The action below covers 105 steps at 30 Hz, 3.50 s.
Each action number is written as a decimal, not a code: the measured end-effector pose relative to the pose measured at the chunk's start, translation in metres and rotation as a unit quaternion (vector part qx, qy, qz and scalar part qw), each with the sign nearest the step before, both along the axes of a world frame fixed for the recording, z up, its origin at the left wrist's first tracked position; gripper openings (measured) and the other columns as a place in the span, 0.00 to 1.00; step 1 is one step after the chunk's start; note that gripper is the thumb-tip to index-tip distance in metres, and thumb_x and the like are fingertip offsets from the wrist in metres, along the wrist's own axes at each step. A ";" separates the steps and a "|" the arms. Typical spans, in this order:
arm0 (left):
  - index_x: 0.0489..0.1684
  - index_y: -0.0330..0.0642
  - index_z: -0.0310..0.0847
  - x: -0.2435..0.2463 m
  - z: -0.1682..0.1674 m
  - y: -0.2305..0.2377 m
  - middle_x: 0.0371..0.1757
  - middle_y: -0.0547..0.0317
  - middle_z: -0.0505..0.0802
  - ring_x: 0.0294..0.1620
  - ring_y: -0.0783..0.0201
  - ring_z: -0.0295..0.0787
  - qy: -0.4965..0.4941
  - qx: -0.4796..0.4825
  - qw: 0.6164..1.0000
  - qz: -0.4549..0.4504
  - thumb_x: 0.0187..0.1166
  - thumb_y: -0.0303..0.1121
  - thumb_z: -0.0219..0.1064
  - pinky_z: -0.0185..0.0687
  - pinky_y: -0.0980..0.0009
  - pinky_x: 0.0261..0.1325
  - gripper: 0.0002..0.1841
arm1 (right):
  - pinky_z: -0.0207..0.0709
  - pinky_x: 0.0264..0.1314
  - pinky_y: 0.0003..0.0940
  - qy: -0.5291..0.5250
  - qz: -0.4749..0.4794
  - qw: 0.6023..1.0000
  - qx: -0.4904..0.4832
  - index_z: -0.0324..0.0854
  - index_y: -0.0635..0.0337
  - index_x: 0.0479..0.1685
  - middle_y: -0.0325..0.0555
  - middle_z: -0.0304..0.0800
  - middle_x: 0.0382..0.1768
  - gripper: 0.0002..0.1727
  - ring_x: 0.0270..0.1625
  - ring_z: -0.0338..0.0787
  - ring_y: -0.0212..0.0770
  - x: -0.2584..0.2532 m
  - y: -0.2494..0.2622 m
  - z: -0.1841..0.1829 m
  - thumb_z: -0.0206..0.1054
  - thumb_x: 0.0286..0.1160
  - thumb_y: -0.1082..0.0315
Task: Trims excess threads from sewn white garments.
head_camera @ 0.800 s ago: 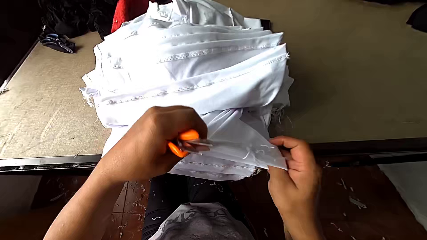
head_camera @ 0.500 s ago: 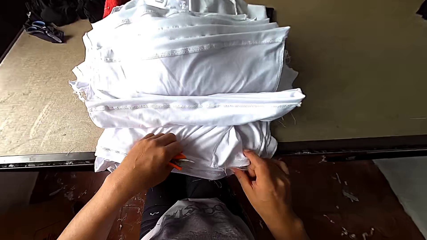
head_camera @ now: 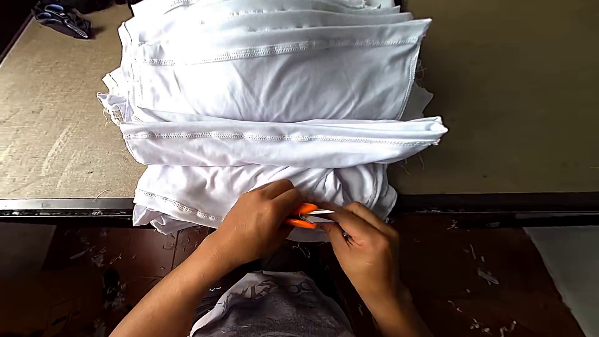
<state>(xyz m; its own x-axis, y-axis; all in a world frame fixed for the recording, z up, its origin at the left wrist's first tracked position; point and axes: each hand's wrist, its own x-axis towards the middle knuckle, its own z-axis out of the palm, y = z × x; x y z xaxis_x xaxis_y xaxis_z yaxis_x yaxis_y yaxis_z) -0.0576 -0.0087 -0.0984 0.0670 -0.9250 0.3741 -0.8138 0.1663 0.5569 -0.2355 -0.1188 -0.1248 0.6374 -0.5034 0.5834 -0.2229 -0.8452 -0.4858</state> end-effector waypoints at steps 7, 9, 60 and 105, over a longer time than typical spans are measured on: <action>0.49 0.38 0.86 0.017 0.019 -0.005 0.35 0.60 0.92 0.32 0.72 0.86 0.133 0.070 0.988 -0.015 0.77 0.25 0.67 0.83 0.74 0.37 0.08 | 0.71 0.45 0.28 -0.053 0.002 0.995 -0.080 0.95 0.55 0.38 0.42 0.80 0.26 0.07 0.38 0.80 0.37 -0.004 0.001 -0.001 0.70 0.77 0.68; 0.50 0.38 0.85 0.020 0.021 -0.005 0.31 0.62 0.89 0.28 0.74 0.83 0.161 0.084 0.983 -0.025 0.77 0.26 0.69 0.80 0.76 0.33 0.08 | 0.71 0.60 0.28 -0.084 0.012 0.991 -0.105 0.91 0.55 0.38 0.43 0.83 0.38 0.05 0.52 0.81 0.38 -0.003 0.003 0.001 0.70 0.79 0.67; 0.50 0.33 0.83 0.028 0.011 0.015 0.36 0.64 0.86 0.34 0.80 0.79 0.100 -0.017 0.993 -0.057 0.91 0.51 0.53 0.77 0.83 0.37 0.25 | 0.80 0.48 0.34 0.079 -0.072 0.994 -0.034 0.80 0.62 0.59 0.58 0.84 0.52 0.30 0.49 0.86 0.46 -0.086 0.008 -0.013 0.75 0.72 0.44; 0.42 0.44 0.88 0.015 -0.009 0.045 0.34 0.58 0.90 0.41 0.58 0.87 -0.158 -0.116 0.981 -0.001 0.76 0.40 0.67 0.79 0.61 0.47 0.10 | 0.70 0.36 0.25 0.094 -0.031 0.995 0.003 0.85 0.63 0.54 0.51 0.82 0.44 0.27 0.37 0.78 0.35 -0.040 0.003 0.032 0.66 0.80 0.44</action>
<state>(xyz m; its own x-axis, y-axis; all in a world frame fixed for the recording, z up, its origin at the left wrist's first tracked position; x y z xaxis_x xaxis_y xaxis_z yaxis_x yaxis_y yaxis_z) -0.0423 0.0366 -0.1071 -0.0880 -0.8126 0.5761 -0.9394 0.2601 0.2234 -0.2752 -0.1162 -0.0928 0.7031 -0.5482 0.4529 -0.3622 -0.8242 -0.4354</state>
